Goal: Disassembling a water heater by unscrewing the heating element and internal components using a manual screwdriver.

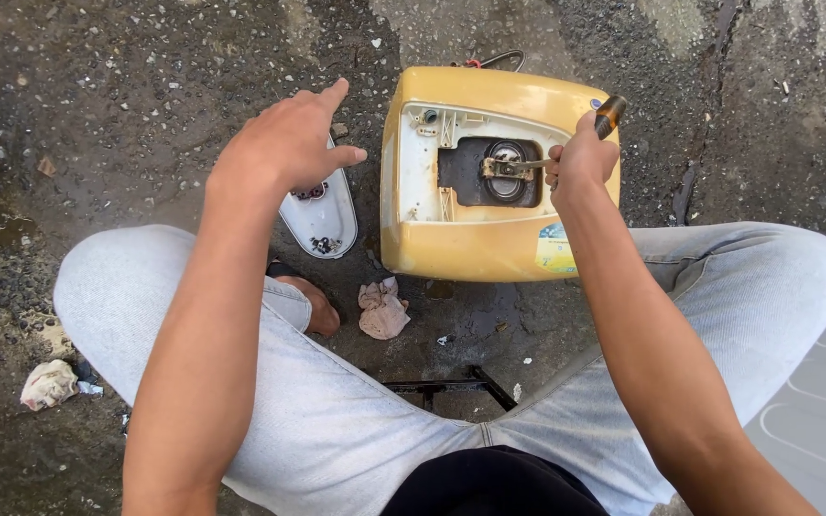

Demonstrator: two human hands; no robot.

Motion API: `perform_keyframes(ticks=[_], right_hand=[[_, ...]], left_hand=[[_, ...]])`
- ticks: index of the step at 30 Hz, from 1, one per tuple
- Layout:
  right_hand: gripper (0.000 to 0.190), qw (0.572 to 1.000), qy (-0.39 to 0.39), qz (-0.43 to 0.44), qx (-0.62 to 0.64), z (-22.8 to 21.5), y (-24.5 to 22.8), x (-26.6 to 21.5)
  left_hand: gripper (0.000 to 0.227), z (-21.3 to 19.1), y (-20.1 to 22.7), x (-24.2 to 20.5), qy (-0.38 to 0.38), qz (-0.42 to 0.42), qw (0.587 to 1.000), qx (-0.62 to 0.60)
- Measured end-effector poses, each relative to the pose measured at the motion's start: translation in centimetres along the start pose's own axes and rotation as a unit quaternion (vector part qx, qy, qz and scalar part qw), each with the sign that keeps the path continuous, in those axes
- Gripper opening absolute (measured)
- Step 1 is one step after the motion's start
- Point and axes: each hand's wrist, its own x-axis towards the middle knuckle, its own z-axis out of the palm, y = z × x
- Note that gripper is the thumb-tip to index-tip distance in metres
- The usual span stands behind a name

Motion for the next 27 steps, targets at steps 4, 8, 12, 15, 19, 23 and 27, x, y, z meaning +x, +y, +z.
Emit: perform_keyframes(ticks=[4, 8, 12, 15, 19, 23, 27], right_hand=[[0.029, 1.0, -0.007, 0.006, 0.01, 0.2, 0.3, 1.1], [0.027, 1.0, -0.016, 0.007, 0.0, -0.1, 0.1, 0.3], [0.028, 1.0, -0.021, -0.003, 0.0, -0.5, 0.2, -0.1], [0.035, 0.997, -0.057, -0.034, 0.025, -1.2, 2.4, 3.0], [0.038, 0.995, -0.076, -0.042, 0.056, -1.8, 4.7, 5.8], [0.035, 0.994, -0.084, -0.051, 0.051, -1.6, 3.8, 4.8], [0.038, 0.995, -0.086, -0.055, 0.014, -0.6, 3.4, 6.5]], left_hand=[[0.081, -0.5, 0.6, -0.8, -0.014, -0.011, 1.0, -0.012], [0.081, -0.3, 0.3, -0.4, -0.007, -0.006, 1.0, -0.005], [0.08, -0.1, 0.4, -0.6, -0.008, -0.005, 1.0, -0.002], [0.076, 1.0, -0.9, 1.0, 0.025, 0.025, 0.999, 0.002], [0.072, 1.7, -1.4, 1.9, 0.051, 0.053, 0.997, 0.004], [0.071, 1.8, -1.2, 2.2, 0.05, 0.057, 0.997, 0.009], [0.071, 1.9, -1.1, 2.5, 0.046, 0.061, 0.997, 0.009]])
